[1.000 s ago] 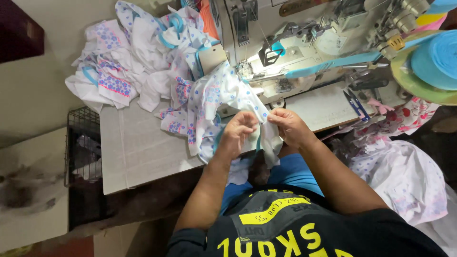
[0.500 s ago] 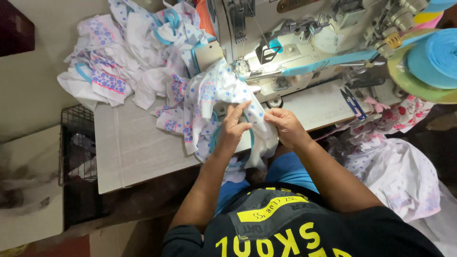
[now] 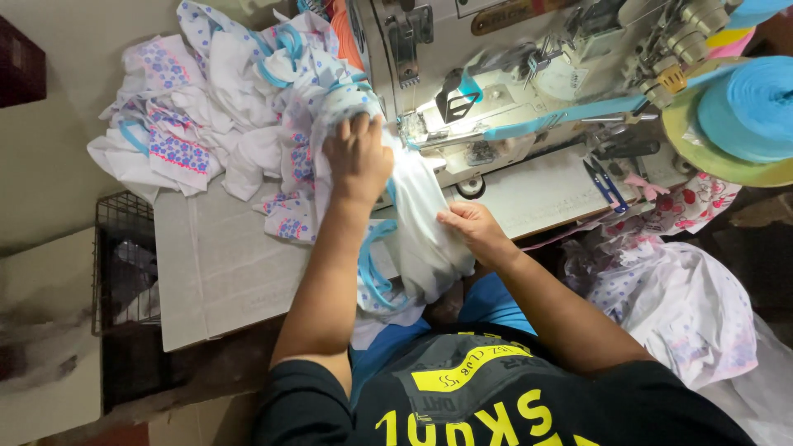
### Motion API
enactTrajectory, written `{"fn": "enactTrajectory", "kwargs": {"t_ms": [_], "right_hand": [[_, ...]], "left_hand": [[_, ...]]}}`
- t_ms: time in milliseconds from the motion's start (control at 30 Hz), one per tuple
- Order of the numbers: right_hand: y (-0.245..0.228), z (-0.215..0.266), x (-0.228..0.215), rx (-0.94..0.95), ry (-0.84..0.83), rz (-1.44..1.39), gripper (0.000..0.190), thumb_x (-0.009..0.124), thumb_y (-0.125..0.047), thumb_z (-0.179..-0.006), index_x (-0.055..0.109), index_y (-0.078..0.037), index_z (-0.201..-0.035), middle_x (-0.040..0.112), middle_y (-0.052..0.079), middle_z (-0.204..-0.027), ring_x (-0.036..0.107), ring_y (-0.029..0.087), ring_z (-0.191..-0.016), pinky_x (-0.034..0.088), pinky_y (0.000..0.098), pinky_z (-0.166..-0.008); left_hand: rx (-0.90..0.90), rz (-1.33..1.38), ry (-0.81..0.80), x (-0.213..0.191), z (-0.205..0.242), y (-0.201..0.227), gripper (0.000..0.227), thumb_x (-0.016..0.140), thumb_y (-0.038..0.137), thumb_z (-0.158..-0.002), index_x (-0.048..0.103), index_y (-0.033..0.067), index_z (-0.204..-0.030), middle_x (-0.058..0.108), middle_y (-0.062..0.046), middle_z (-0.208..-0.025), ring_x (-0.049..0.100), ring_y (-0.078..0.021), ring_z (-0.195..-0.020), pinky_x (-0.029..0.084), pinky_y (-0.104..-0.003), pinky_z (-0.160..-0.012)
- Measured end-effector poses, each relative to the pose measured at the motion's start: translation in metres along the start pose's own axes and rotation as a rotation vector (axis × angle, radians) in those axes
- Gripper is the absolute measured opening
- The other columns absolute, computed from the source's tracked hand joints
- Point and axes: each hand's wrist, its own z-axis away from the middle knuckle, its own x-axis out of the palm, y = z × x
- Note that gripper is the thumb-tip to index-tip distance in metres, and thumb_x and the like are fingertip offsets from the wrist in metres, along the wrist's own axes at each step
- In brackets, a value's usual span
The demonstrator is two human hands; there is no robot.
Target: Sorting and unfolding patterned fabric pieces on a sewing machine table
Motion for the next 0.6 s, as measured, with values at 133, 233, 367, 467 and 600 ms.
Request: {"fn": "enactTrajectory", "kwargs": {"t_ms": [133, 233, 367, 467, 600], "right_hand": [[0.02, -0.03, -0.011, -0.075, -0.012, 0.134, 0.007, 0.072, -0.012, -0.092, 0.075, -0.006, -0.089, 0.07, 0.002, -0.07, 0.067, 0.007, -0.063, 0.056, 0.0253, -0.057], [0.005, -0.042, -0.002, -0.098, -0.03, 0.097, 0.008, 0.074, -0.008, -0.088, 0.075, -0.004, -0.095, 0.071, 0.002, -0.075, 0.068, 0.007, -0.066, 0.057, 0.0261, -0.061], [-0.016, -0.027, 0.023, -0.086, -0.069, 0.009, 0.025, 0.076, 0.0, -0.08, 0.072, -0.002, -0.105, 0.07, 0.001, -0.079, 0.069, 0.009, -0.071, 0.058, 0.027, -0.066], [-0.04, -0.011, 0.031, 0.09, -0.126, -0.056, 0.016, 0.077, 0.001, -0.081, 0.069, -0.003, -0.094, 0.074, 0.006, -0.076, 0.075, 0.016, -0.068, 0.061, 0.0303, -0.061], [-0.029, -0.014, 0.017, 0.082, -0.271, -0.229, 0.012, 0.068, 0.002, -0.089, 0.063, -0.004, -0.097, 0.072, 0.007, -0.083, 0.074, 0.017, -0.076, 0.062, 0.0307, -0.068]], "left_hand": [[0.062, -0.001, 0.048, 0.042, -0.014, -0.03, 0.054, 0.068, 0.027, -0.068, 0.068, 0.0256, -0.121, 0.061, -0.001, -0.107, 0.059, -0.0318, -0.106, 0.055, -0.058, -0.066], [-0.028, 0.166, 0.088, -0.029, 0.007, 0.014, 0.049, 0.069, 0.02, -0.075, 0.067, 0.022, -0.124, 0.053, -0.012, -0.128, 0.051, -0.042, -0.124, 0.054, -0.064, -0.077], [-0.116, 0.603, 0.326, -0.107, 0.108, 0.099, 0.023, 0.065, 0.0, -0.088, 0.056, 0.0074, -0.108, 0.04, -0.034, -0.15, 0.044, -0.0559, -0.138, 0.039, -0.062, -0.109], [-0.597, 0.978, -0.217, -0.019, 0.198, 0.094, 0.018, 0.067, 0.01, -0.073, 0.065, 0.0235, -0.084, 0.071, -0.003, -0.083, 0.07, -0.0292, -0.085, 0.053, -0.038, -0.079], [-0.957, 1.608, -0.012, -0.054, 0.179, 0.063, 0.023, 0.059, 0.006, -0.069, 0.044, 0.0187, -0.082, 0.046, 0.005, -0.078, 0.046, -0.0105, -0.074, 0.036, -0.026, -0.067]]}}
